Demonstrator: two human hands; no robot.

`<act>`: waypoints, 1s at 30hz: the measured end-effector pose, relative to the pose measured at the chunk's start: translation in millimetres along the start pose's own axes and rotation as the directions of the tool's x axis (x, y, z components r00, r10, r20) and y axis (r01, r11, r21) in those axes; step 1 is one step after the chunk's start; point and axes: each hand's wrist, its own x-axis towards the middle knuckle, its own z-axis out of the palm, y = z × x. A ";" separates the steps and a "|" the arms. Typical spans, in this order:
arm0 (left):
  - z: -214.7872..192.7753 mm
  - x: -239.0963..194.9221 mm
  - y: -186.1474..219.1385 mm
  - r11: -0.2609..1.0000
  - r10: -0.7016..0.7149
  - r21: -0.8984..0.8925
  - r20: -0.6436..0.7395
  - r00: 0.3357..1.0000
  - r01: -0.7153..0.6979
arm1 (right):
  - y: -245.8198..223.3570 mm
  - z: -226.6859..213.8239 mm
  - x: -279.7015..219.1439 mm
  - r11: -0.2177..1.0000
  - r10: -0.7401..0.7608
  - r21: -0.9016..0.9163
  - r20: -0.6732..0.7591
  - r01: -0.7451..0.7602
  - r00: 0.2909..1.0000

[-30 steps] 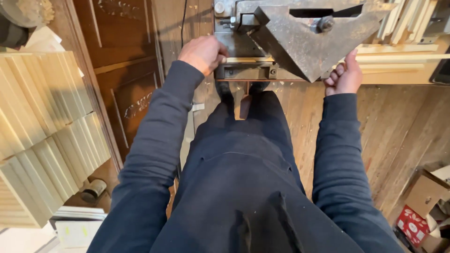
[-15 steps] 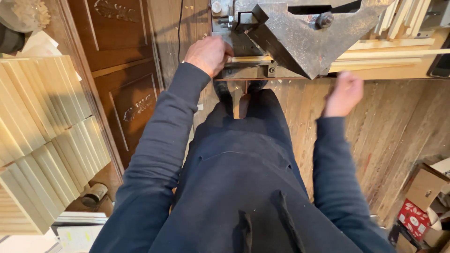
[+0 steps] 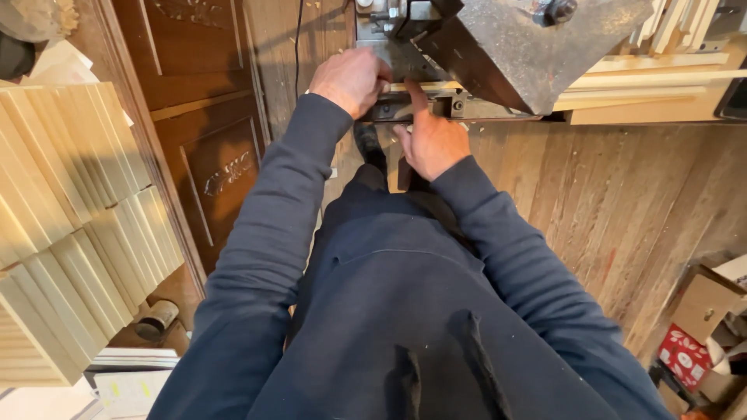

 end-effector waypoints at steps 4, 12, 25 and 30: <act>5.5 -18.5 2.8 1.000 -0.002 -0.016 -0.069 0.998 0.001 | 0.4 4.2 -3.5 0.999 -0.031 -0.041 0.011 0.031 0.999; 93.9 -136.4 20.8 -0.020 -0.299 -0.999 0.041 0.953 0.036 | -0.4 0.1 -3.9 0.997 0.016 -0.081 0.070 -0.010 0.997; 110.4 -222.1 8.1 0.264 0.177 -0.928 0.315 0.932 0.263 | -0.2 2.9 -8.2 0.996 -0.068 -0.056 -0.048 0.065 0.997; 98.7 -213.2 2.1 0.319 0.152 -0.906 0.338 0.929 0.278 | -2.4 -2.2 -5.7 0.998 0.000 -0.065 0.049 0.003 0.999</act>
